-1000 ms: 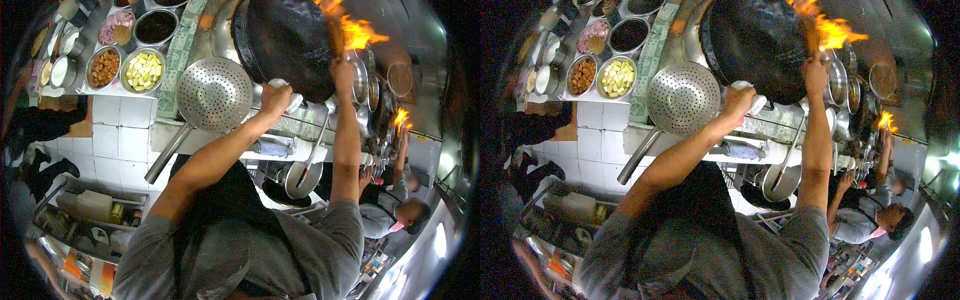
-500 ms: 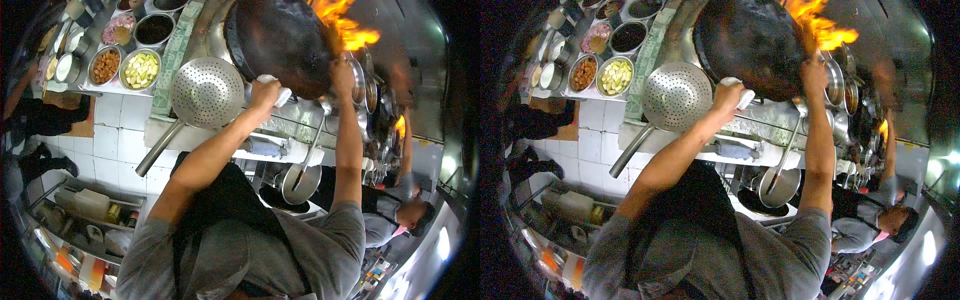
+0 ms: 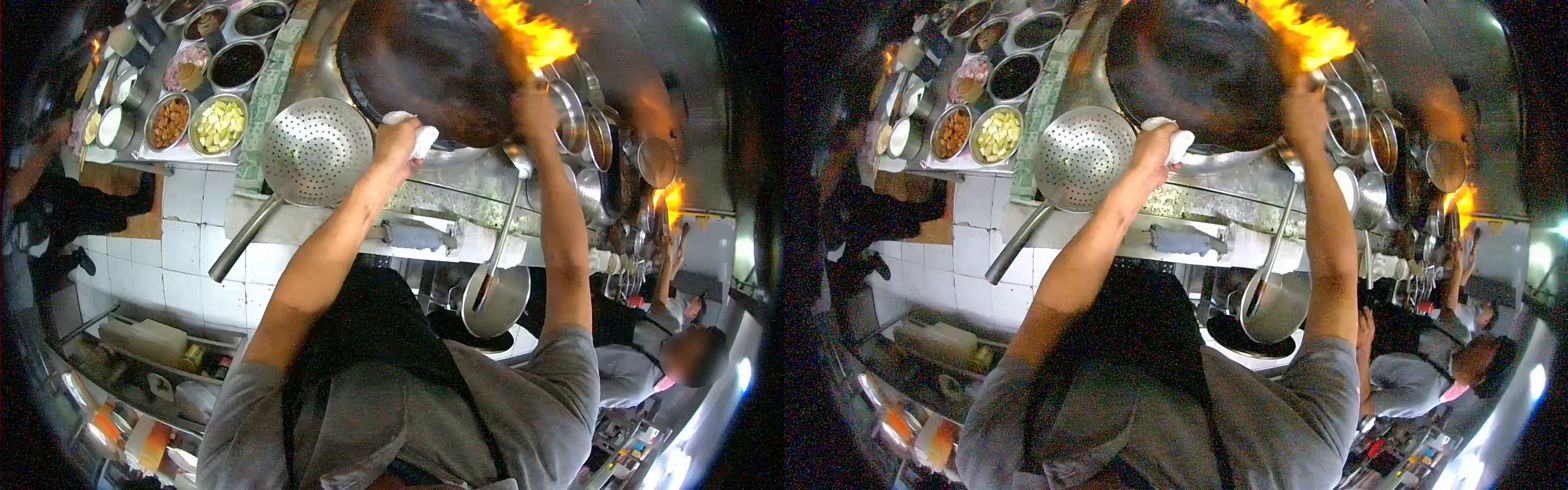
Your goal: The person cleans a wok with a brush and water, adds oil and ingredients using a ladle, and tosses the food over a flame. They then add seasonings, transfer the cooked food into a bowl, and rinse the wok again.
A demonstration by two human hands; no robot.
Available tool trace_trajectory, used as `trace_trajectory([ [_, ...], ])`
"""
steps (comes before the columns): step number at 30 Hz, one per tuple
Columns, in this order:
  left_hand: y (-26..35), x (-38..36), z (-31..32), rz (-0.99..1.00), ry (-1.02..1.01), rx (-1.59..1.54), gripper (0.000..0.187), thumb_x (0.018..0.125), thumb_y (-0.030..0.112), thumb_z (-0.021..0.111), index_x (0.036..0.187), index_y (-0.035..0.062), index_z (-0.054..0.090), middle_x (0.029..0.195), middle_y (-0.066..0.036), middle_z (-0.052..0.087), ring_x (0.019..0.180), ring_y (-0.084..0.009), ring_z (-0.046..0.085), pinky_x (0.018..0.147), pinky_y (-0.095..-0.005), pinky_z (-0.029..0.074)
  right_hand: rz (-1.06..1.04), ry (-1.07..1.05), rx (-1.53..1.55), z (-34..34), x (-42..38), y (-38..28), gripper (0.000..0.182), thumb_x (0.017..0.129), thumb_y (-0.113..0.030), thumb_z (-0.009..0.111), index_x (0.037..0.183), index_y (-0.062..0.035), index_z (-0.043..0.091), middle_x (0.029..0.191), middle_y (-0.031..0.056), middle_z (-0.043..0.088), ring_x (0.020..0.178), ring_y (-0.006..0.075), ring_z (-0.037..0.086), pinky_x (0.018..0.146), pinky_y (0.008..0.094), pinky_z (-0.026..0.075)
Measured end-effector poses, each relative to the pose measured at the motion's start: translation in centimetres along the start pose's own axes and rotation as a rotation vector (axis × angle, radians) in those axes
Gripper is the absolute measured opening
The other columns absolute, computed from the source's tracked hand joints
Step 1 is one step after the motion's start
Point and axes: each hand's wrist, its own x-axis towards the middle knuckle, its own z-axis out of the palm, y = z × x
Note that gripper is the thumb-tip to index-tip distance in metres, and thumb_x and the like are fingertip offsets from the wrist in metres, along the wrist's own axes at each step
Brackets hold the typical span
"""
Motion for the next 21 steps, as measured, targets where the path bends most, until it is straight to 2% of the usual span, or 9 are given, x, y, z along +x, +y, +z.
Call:
trace_trajectory([
  [4, 0.3, -0.2, 0.4, -0.013, 0.054, -0.038, 0.014, 0.084, 0.016, 0.054, 0.082, 0.0047, 0.062, 0.072, -0.010, 0.065, 0.050, -0.0179, 0.058, 0.032, -0.0317, 0.036, -0.247, -0.257, 0.165, -3.1, -6.0, -5.2, 0.032, 0.080, -0.036, 0.063, 0.098, -0.0101, 0.067, 0.087, 0.0254, 0.066, 0.084, 0.0431, 0.065, 0.076, 0.0498, 0.053],
  [7, -0.4, 0.3, -0.1, 0.021, 0.025, -0.054, 0.014, 0.084, 0.016, 0.055, 0.082, 0.0044, 0.062, 0.073, -0.010, 0.065, 0.051, -0.0177, 0.059, 0.032, -0.0319, 0.037, -0.306, -0.396, 0.260, -2.1, -3.5, -0.1, 0.035, 0.081, -0.035, 0.063, 0.107, -0.0115, 0.065, 0.089, 0.0272, 0.065, 0.085, 0.0446, 0.064, 0.076, 0.0496, 0.053],
  [9, 0.1, -0.1, 0.1, -0.005, 0.014, 0.012, 0.014, 0.086, 0.022, 0.054, 0.088, 0.0095, 0.061, 0.074, -0.005, 0.063, 0.057, -0.0169, 0.057, 0.042, -0.0333, 0.038, -0.251, -0.208, 0.180, -3.5, -3.0, 1.4, 0.033, 0.084, -0.033, 0.058, 0.105, -0.0084, 0.063, 0.087, 0.0276, 0.065, 0.083, 0.0431, 0.064, 0.073, 0.0496, 0.053],
  [11, 0.5, -0.5, 0.2, -0.048, 0.026, 0.039, 0.015, 0.086, 0.022, 0.054, 0.088, 0.0095, 0.060, 0.074, -0.006, 0.063, 0.058, -0.0172, 0.057, 0.042, -0.0331, 0.038, 0.304, 0.147, -0.036, -3.8, -1.2, 1.0, 0.030, 0.086, -0.034, 0.054, 0.102, -0.0120, 0.065, 0.091, 0.0176, 0.068, 0.086, 0.0345, 0.066, 0.074, 0.0472, 0.052],
  [12, 0.3, -0.1, -0.1, -0.038, 0.011, 0.044, 0.015, 0.086, 0.023, 0.054, 0.088, 0.0093, 0.060, 0.074, -0.006, 0.063, 0.058, -0.0175, 0.057, 0.042, -0.0339, 0.038, 0.302, 0.148, -0.036, -3.4, -0.8, 0.5, 0.030, 0.086, -0.034, 0.054, 0.102, -0.0120, 0.065, 0.091, 0.0176, 0.068, 0.086, 0.0345, 0.066, 0.074, 0.0472, 0.052],
  [15, -0.3, 0.4, -0.5, -0.003, -0.031, 0.042, 0.014, 0.085, 0.022, 0.055, 0.088, 0.0094, 0.060, 0.075, -0.006, 0.063, 0.058, -0.0175, 0.057, 0.043, -0.0353, 0.038, -0.037, 0.027, 0.074, 3.6, 0.9, 0.5, 0.027, 0.086, -0.029, 0.052, 0.096, -0.0078, 0.066, 0.086, 0.0209, 0.067, 0.082, 0.0366, 0.067, 0.071, 0.0458, 0.054],
  [16, 0.0, 0.1, -0.3, -0.017, -0.008, 0.066, 0.014, 0.085, 0.022, 0.055, 0.088, 0.0101, 0.061, 0.075, -0.006, 0.064, 0.059, -0.0177, 0.058, 0.042, -0.0354, 0.038, 0.005, -0.029, 0.040, 1.4, -1.0, -3.5, 0.029, 0.085, -0.028, 0.053, 0.095, -0.0044, 0.065, 0.086, 0.0200, 0.068, 0.081, 0.0366, 0.067, 0.070, 0.0456, 0.054],
  [19, 0.6, -0.3, -0.4, -0.037, -0.038, 0.098, 0.013, 0.085, 0.022, 0.054, 0.088, 0.0105, 0.061, 0.074, -0.006, 0.064, 0.058, -0.0178, 0.059, 0.041, -0.0333, 0.038, -0.316, -0.292, 0.421, -1.2, -2.9, -7.8, 0.045, 0.080, -0.030, 0.063, 0.120, -0.0119, 0.060, 0.099, 0.0214, 0.067, 0.089, 0.0383, 0.065, 0.081, 0.0434, 0.053],
  [21, 0.6, -0.6, -0.3, -0.046, -0.024, 0.078, 0.013, 0.085, 0.022, 0.055, 0.087, 0.0103, 0.060, 0.072, -0.006, 0.063, 0.056, -0.0181, 0.058, 0.039, -0.0330, 0.037, -0.277, -0.530, 0.636, -1.8, -1.1, -7.4, 0.048, 0.078, -0.032, 0.065, 0.123, -0.0150, 0.059, 0.104, 0.0193, 0.066, 0.096, 0.0375, 0.064, 0.084, 0.0425, 0.051],
])
